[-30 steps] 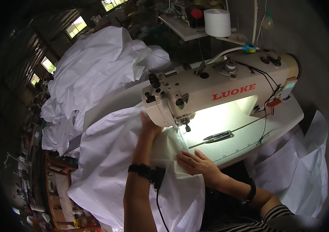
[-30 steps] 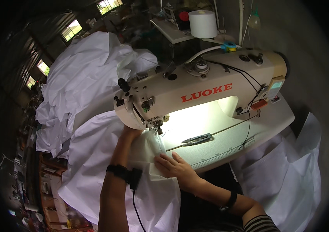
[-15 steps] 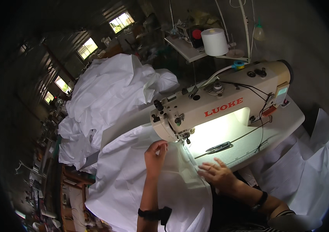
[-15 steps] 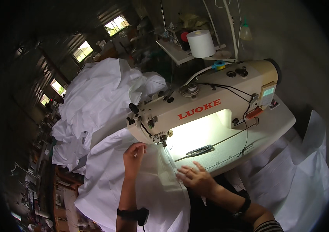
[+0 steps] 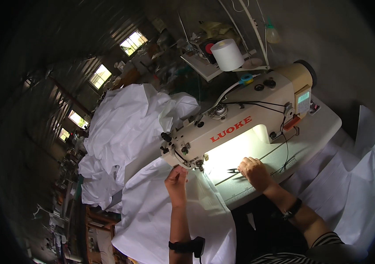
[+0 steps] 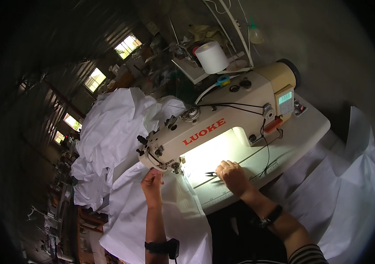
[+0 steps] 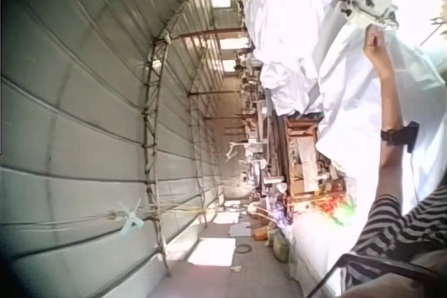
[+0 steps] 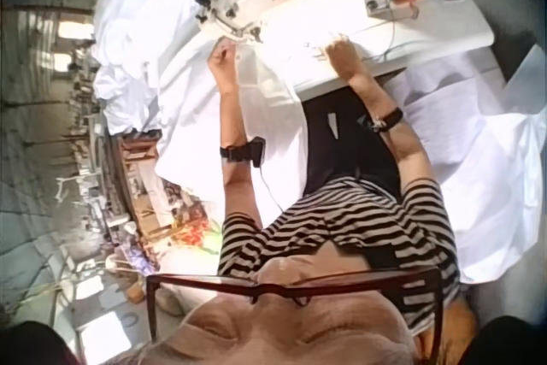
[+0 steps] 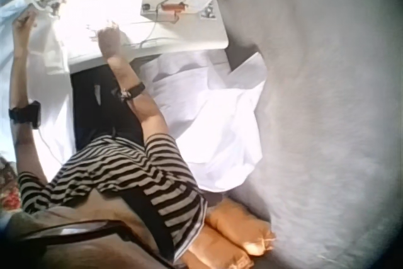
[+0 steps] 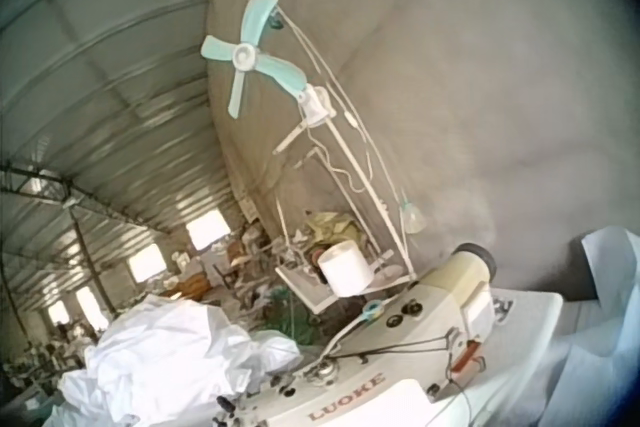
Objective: Sewing together large white plastic sheets using an industrial sewing machine.
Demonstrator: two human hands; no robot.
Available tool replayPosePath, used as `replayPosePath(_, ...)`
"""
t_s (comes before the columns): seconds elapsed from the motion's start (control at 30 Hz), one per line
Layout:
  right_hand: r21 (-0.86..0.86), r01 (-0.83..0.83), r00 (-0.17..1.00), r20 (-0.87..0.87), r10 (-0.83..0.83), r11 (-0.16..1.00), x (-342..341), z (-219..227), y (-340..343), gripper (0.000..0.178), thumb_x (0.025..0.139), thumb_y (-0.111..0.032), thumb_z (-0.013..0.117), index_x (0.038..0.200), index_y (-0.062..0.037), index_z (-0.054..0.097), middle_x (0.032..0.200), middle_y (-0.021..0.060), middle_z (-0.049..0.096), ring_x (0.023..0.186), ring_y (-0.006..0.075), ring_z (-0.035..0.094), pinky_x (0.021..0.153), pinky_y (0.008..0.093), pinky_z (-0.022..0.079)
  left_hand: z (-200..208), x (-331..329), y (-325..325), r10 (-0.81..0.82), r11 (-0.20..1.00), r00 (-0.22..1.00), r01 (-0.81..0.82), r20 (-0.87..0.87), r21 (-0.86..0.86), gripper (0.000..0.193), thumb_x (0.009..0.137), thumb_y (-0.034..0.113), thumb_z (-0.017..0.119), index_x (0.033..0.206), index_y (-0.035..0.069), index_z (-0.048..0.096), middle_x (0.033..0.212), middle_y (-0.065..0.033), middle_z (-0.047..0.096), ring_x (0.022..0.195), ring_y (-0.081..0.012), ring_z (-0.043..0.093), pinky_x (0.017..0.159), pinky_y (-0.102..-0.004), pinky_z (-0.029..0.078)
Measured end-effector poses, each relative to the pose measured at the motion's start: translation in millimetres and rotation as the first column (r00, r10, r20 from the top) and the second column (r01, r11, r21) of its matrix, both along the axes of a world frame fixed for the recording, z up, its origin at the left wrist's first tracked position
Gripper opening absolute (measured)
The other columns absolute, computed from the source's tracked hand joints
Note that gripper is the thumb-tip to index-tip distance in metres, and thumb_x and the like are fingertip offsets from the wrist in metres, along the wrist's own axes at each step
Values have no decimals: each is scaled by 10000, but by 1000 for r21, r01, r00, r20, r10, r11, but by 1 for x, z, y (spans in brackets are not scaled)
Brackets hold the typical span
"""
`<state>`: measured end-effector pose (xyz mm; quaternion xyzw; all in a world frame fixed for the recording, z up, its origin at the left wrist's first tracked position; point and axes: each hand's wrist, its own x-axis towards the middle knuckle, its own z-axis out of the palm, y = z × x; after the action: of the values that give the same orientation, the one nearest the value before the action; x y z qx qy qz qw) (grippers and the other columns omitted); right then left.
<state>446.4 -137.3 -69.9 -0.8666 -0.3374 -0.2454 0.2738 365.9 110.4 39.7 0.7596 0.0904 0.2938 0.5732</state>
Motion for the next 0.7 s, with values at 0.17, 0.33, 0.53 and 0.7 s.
replayPosePath(0.17, 81, -28, 999, -29, 30, 996, 1, -2, -3, 157, 902, -164, 606, 776, -86, 553, 729, 48, 564, 712, 200, 619, 672, 339, 498, 4, 1, 1, 24, 1000, 999, -23, -41, 15, 71, 912, 97, 666, 901, 43, 710, 759, 39, 614, 640, -29, 490, 568, -210, 407)
replayPosePath(0.33, 119, -31, 997, -60, 39, 992, 0, 0, -3, 160, 901, -168, 607, 779, -80, 555, 724, 53, 577, 708, 211, 625, 678, 353, 497, -3, 6, -3, 55, 995, 998, -57, 25, 79, 62, 903, 62, 661, 848, 41, 682, 731, 53, 587, 611, -25, 462, 560, -201, 387)
replayPosePath(0.53, 136, -51, 993, -100, 65, 989, 1, 2, -7, 162, 911, -172, 597, 792, -69, 559, 742, 64, 591, 714, 232, 626, 691, 369, 499, -7, 1, -5, 90, 994, 977, -101, 194, 44, 14, 909, 37, 639, 902, 46, 649, 763, 41, 580, 633, -25, 460, 580, -191, 373)
replayPosePath(0.7, 264, -86, 991, -80, 111, 961, 1, 2, -8, 182, 940, -188, 575, 811, -61, 559, 720, 85, 604, 687, 259, 626, 688, 391, 500, 2, -20, -4, 75, 983, 961, -27, 265, -181, 35, 921, 33, 567, 907, 65, 561, 829, -22, 588, 645, -85, 495, 643, -248, 437)
